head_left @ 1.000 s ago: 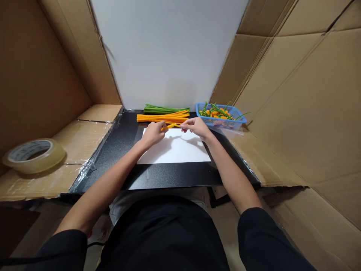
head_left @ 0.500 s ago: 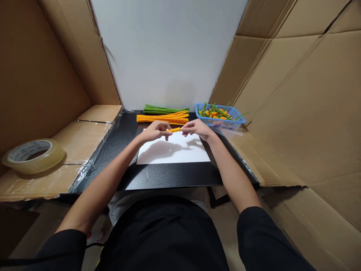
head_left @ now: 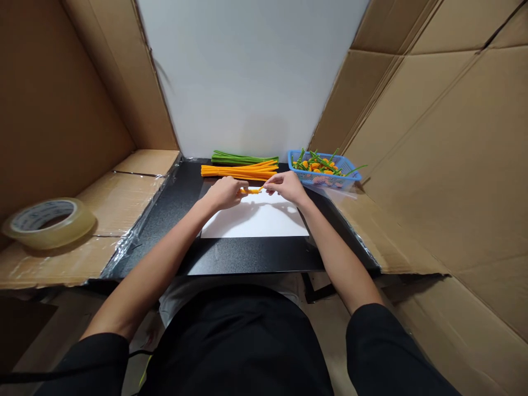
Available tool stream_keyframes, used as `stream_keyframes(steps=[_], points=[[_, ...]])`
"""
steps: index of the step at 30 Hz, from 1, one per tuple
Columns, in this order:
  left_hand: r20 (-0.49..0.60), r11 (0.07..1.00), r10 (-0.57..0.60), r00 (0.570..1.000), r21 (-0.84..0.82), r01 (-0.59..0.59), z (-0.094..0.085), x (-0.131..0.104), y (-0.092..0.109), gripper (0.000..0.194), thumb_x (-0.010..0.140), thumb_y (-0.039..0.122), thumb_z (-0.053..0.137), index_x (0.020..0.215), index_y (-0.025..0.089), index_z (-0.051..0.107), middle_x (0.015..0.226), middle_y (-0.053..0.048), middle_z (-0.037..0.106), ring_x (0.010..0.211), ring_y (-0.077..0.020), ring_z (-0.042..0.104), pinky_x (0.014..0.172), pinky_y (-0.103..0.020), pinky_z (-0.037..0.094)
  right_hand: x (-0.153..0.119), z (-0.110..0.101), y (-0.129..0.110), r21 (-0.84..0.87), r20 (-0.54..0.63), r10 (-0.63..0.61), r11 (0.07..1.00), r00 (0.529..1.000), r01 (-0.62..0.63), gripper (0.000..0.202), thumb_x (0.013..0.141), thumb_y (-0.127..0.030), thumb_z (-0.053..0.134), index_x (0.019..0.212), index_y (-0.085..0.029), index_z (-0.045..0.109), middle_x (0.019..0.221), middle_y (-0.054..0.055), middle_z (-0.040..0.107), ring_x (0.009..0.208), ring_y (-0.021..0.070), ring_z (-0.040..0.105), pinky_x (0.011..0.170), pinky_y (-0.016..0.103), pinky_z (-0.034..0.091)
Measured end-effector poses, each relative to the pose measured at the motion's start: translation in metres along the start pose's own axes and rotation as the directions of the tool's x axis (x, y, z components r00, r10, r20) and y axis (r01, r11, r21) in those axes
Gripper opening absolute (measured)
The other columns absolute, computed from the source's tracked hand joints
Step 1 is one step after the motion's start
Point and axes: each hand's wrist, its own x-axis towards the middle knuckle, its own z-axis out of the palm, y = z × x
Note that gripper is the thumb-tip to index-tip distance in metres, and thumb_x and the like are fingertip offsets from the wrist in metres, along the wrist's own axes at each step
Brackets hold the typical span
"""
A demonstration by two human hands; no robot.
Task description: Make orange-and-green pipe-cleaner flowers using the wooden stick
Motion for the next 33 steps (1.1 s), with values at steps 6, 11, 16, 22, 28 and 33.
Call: stream_keyframes(steps=[6,11,16,22,28,33], points=[[-0.243,0.983,-0.183,0.953,-0.024,0.183,0.006,-0.001,0.005,0.024,0.089,0.028,0.055,0.101,0.019,0.074,0.076,-0.010,0.072,0.070,-0.0234,0.065,0.064,-0.028,0.040,0.000,0.008,-0.001,0.333,0.012,0.174,0.928,0.985,-0.168,0.031,0.062,-0.037,0.087,0.079,-0.014,0.077,0.071,0.009,0.077,0.062,0.0155,0.072,0.050,0.019,0.044],[-0.318,0.957,-0.249,0.915,-0.228,0.181,0.005,0.000,0.008,0.021,0.086,0.029,0.060,0.094,0.017,0.075,0.064,-0.005,0.067,0.058,-0.0173,0.057,0.059,-0.026,0.035,0.000,0.010,0.002,0.408,0.070,0.211,0.886,0.975,-0.221,0.036,0.058,-0.038,0.091,0.081,-0.015,0.077,0.073,0.008,0.077,0.065,0.0144,0.072,0.053,0.018,0.045],[-0.173,0.873,-0.158,0.972,-0.484,0.056,-0.004,0.001,0.001,0.017,0.082,0.028,0.065,0.084,0.013,0.072,0.061,-0.003,0.067,0.055,-0.0133,0.058,0.057,-0.022,0.038,0.001,0.000,0.008,0.323,0.207,0.232,0.901,0.950,-0.290,0.036,0.055,-0.039,0.092,0.075,-0.013,0.076,0.074,0.009,0.077,0.066,0.0151,0.072,0.052,0.018,0.047],[0.038,0.824,0.027,0.999,-0.567,0.000,-0.012,-0.001,-0.005,0.018,0.081,0.029,0.066,0.084,0.012,0.071,0.060,-0.003,0.068,0.054,-0.0119,0.058,0.054,-0.020,0.038,0.001,-0.013,0.009,0.165,0.252,0.145,0.968,0.957,-0.190,0.030,0.059,-0.035,0.090,0.075,-0.013,0.078,0.068,0.009,0.076,0.062,0.0163,0.071,0.052,0.021,0.050],[0.086,0.950,0.154,0.984,-0.287,-0.124,-0.016,-0.002,-0.003,0.019,0.077,0.017,0.062,0.091,0.015,0.076,0.065,-0.004,0.068,0.056,-0.0131,0.057,0.055,-0.022,0.037,0.001,-0.008,0.007,0.039,0.274,0.050,0.997,0.960,-0.063,0.019,0.062,-0.026,0.083,0.076,-0.014,0.078,0.066,0.007,0.075,0.061,0.0170,0.071,0.054,0.022,0.053],[0.095,0.985,0.133,0.987,-0.122,-0.121,-0.010,-0.002,-0.002,0.021,0.077,0.016,0.060,0.092,0.019,0.076,0.071,-0.005,0.071,0.060,-0.0159,0.061,0.057,-0.025,0.037,0.001,-0.001,0.006,-0.016,0.181,-0.046,0.999,0.983,0.049,0.014,0.068,-0.024,0.075,0.078,-0.015,0.078,0.066,0.006,0.075,0.062,0.0176,0.071,0.055,0.024,0.054]])
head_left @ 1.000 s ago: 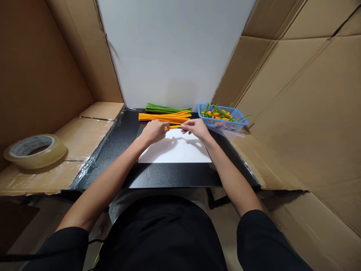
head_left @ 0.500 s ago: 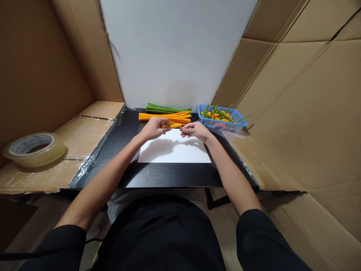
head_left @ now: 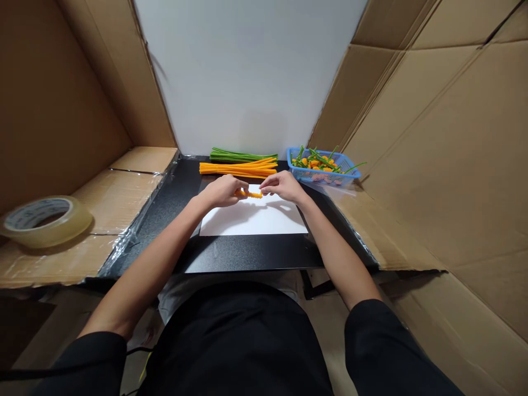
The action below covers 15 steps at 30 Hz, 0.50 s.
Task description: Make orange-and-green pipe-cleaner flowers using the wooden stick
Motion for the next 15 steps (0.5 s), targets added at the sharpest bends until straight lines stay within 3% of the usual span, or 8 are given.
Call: stream_keyframes(steps=[4,7,11,15], points=[[-0.103,0.986,-0.122,0.987,0.103,0.132,0.005,0.001,0.004,0.023,0.083,0.022,0.059,0.098,0.021,0.076,0.077,-0.008,0.073,0.070,-0.0214,0.066,0.064,-0.028,0.042,0.001,0.004,-0.004,-0.066,-0.155,-0.081,0.995,0.985,0.071,0.015,0.071,-0.020,0.070,0.083,-0.015,0.078,0.073,0.006,0.077,0.067,0.0194,0.073,0.065,0.029,0.057],[-0.202,0.963,-0.225,0.953,0.100,0.249,0.009,0.002,0.009,0.022,0.086,0.025,0.058,0.098,0.021,0.076,0.080,-0.009,0.073,0.076,-0.0241,0.067,0.067,-0.030,0.043,-0.001,0.011,-0.009,-0.120,-0.279,-0.161,0.984,0.947,0.132,0.014,0.075,-0.019,0.067,0.084,-0.017,0.077,0.083,0.007,0.078,0.077,0.0212,0.074,0.076,0.033,0.059],[-0.340,0.928,-0.347,0.874,0.010,0.372,0.015,0.004,0.016,0.024,0.088,0.029,0.057,0.099,0.020,0.075,0.076,-0.010,0.072,0.072,-0.0242,0.064,0.066,-0.029,0.041,-0.005,0.023,-0.018,-0.185,-0.435,-0.200,0.974,0.878,0.130,0.009,0.079,-0.022,0.065,0.078,-0.020,0.074,0.081,0.005,0.076,0.079,0.0223,0.073,0.078,0.033,0.058],[-0.419,0.913,-0.406,0.812,-0.155,0.377,0.019,0.006,0.025,0.020,0.085,0.029,0.061,0.095,0.019,0.075,0.075,-0.008,0.072,0.065,-0.0213,0.061,0.062,-0.028,0.038,-0.005,0.030,-0.022,-0.063,-0.547,-0.122,0.993,0.828,0.105,0.005,0.076,-0.026,0.070,0.077,-0.020,0.069,0.083,0.005,0.075,0.081,0.0226,0.073,0.076,0.031,0.057]])
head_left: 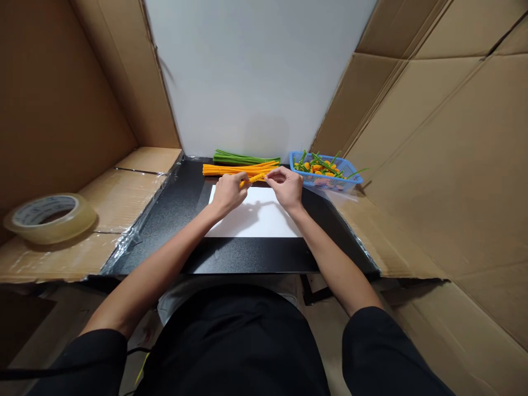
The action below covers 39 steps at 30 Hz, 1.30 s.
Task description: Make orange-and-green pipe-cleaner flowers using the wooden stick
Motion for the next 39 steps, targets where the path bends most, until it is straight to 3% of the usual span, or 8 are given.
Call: stream_keyframes(steps=[3,6,12,15,22,28,36,39], points=[[-0.032,0.992,-0.026,0.999,-0.126,0.022,0.002,0.000,0.001,0.016,0.083,0.027,0.063,0.090,0.018,0.074,0.071,-0.006,0.071,0.062,-0.0185,0.059,0.061,-0.026,0.038,0.002,0.000,0.003,0.120,-0.005,0.098,0.988,0.995,-0.097,0.018,0.068,-0.032,0.077,0.076,-0.020,0.066,0.082,0.006,0.075,0.080,0.0226,0.073,0.072,0.031,0.057],[0.002,0.952,-0.024,1.000,-0.305,0.023,0.003,0.003,-0.005,0.017,0.082,0.030,0.065,0.088,0.015,0.072,0.065,-0.004,0.068,0.056,-0.0149,0.057,0.059,-0.024,0.039,0.007,-0.002,0.008,0.262,0.088,0.186,0.943,0.979,-0.203,0.030,0.061,-0.037,0.083,0.077,-0.019,0.065,0.073,0.004,0.074,0.072,0.0208,0.072,0.064,0.029,0.054],[0.275,0.827,0.094,0.957,-0.557,0.079,-0.011,0.014,-0.025,0.024,0.078,0.037,0.069,0.077,0.013,0.065,0.058,-0.002,0.066,0.045,-0.0079,0.043,0.047,-0.020,0.031,0.014,-0.012,0.016,0.371,0.349,0.130,0.890,0.928,-0.264,0.058,0.057,-0.036,0.088,0.108,-0.017,0.071,0.066,0.001,0.074,0.066,0.0167,0.069,0.062,0.027,0.049],[0.396,0.768,0.134,0.909,-0.621,0.157,-0.020,0.019,-0.028,0.026,0.076,0.038,0.072,0.076,0.013,0.062,0.058,-0.003,0.067,0.043,-0.0063,0.038,0.044,-0.020,0.027,0.016,-0.018,0.015,0.374,0.416,0.055,0.900,0.908,-0.226,0.054,0.058,-0.037,0.088,0.106,-0.016,0.075,0.070,0.002,0.075,0.069,0.0173,0.069,0.065,0.028,0.050],[0.550,0.705,0.180,0.816,-0.651,0.283,-0.028,0.020,-0.024,0.027,0.077,0.037,0.071,0.082,0.012,0.064,0.060,-0.007,0.068,0.040,-0.0044,0.035,0.040,-0.019,0.022,0.018,-0.026,0.010,0.365,0.516,0.046,0.891,0.855,-0.268,0.040,0.057,-0.033,0.090,0.092,-0.017,0.080,0.072,0.005,0.075,0.067,0.0163,0.069,0.065,0.028,0.052],[0.607,0.673,0.202,0.769,-0.656,0.341,-0.027,0.021,-0.027,0.025,0.079,0.034,0.067,0.087,0.010,0.069,0.058,-0.008,0.067,0.037,-0.0041,0.029,0.038,-0.020,0.017,0.018,-0.025,0.007,0.361,0.499,0.065,0.891,0.864,-0.275,0.040,0.054,-0.036,0.091,0.087,-0.016,0.080,0.075,0.006,0.076,0.066,0.0164,0.069,0.066,0.029,0.054],[0.733,0.650,0.250,0.632,-0.611,0.451,-0.030,0.023,-0.036,0.032,0.080,0.041,0.068,0.086,0.010,0.072,0.055,-0.008,0.063,0.034,-0.0037,0.026,0.035,-0.020,0.013,0.016,-0.029,0.003,0.333,0.553,0.015,0.913,0.833,-0.237,0.034,0.056,-0.038,0.091,0.080,-0.017,0.080,0.073,0.006,0.076,0.065,0.0157,0.069,0.065,0.028,0.056],[0.751,0.616,0.268,0.603,-0.615,0.492,-0.029,0.022,-0.037,0.033,0.080,0.043,0.070,0.085,0.010,0.072,0.054,-0.009,0.063,0.034,-0.0038,0.026,0.034,-0.020,0.012,0.015,-0.028,0.002,0.337,0.541,0.013,0.913,0.841,-0.231,0.033,0.056,-0.038,0.091,0.079,-0.017,0.080,0.074,0.006,0.077,0.066,0.0161,0.070,0.067,0.029,0.057]])
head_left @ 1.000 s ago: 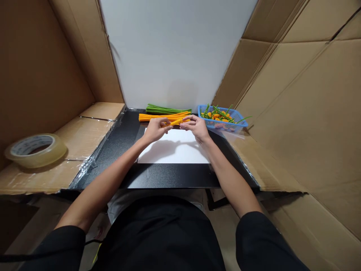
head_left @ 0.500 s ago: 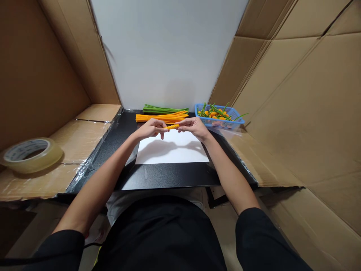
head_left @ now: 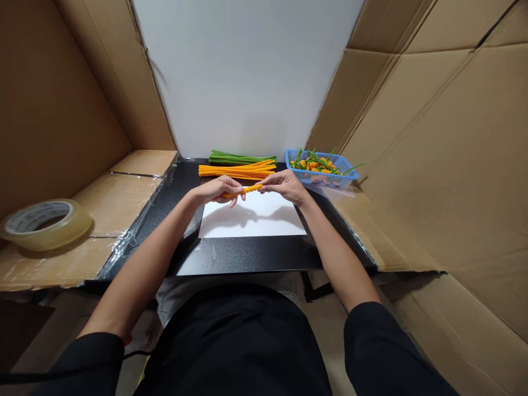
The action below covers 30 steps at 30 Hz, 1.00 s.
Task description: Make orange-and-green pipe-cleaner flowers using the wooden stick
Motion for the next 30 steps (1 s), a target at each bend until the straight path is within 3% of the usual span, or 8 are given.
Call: stream_keyframes(steps=[7,16,19,26,30], points=[[-0.027,0.999,0.001,1.000,-0.053,-0.002,-0.001,0.003,-0.005,0.034,0.079,0.045,0.071,0.084,0.012,0.072,0.052,-0.006,0.060,0.033,-0.0038,0.026,0.035,-0.021,0.011,0.001,0.004,0.003,-0.011,-0.113,-0.064,0.998,0.991,0.063,0.034,0.053,-0.038,0.092,0.079,-0.018,0.081,0.080,0.006,0.078,0.078,0.0199,0.073,0.081,0.035,0.060],[0.036,0.998,-0.060,0.998,-0.030,0.061,0.001,-0.003,0.001,0.032,0.080,0.043,0.071,0.084,0.012,0.074,0.048,-0.005,0.057,0.032,-0.0037,0.025,0.032,-0.018,0.012,-0.003,0.007,-0.003,-0.067,-0.005,-0.078,0.995,0.997,0.077,0.032,0.058,-0.039,0.090,0.081,-0.019,0.080,0.084,0.006,0.079,0.079,0.0205,0.074,0.081,0.035,0.061],[0.058,0.995,-0.086,0.995,-0.044,0.089,0.000,-0.004,0.002,0.031,0.079,0.042,0.072,0.082,0.011,0.073,0.047,-0.004,0.057,0.032,-0.0039,0.026,0.031,-0.018,0.013,-0.005,0.008,-0.005,-0.110,0.009,-0.147,0.983,0.989,0.147,0.026,0.062,-0.038,0.088,0.079,-0.020,0.081,0.082,0.006,0.079,0.077,0.0207,0.074,0.078,0.035,0.061],[0.142,0.983,-0.113,0.983,-0.129,0.132,-0.004,-0.006,-0.001,0.030,0.077,0.040,0.073,0.078,0.010,0.072,0.046,-0.004,0.055,0.031,-0.0026,0.024,0.029,-0.015,0.013,-0.010,0.011,-0.013,-0.364,0.052,-0.318,0.877,0.947,0.314,0.017,0.076,-0.035,0.081,0.085,-0.021,0.082,0.083,0.006,0.079,0.075,0.0196,0.074,0.072,0.029,0.057],[0.195,0.979,-0.095,0.976,-0.158,0.127,-0.008,-0.005,-0.005,0.028,0.078,0.039,0.071,0.079,0.011,0.072,0.046,-0.004,0.053,0.031,-0.0029,0.026,0.029,-0.014,0.012,-0.010,0.012,-0.013,-0.439,0.111,-0.487,0.758,0.866,0.483,0.016,0.082,-0.034,0.076,0.087,-0.019,0.081,0.081,0.006,0.079,0.073,0.0184,0.074,0.070,0.028,0.056]])
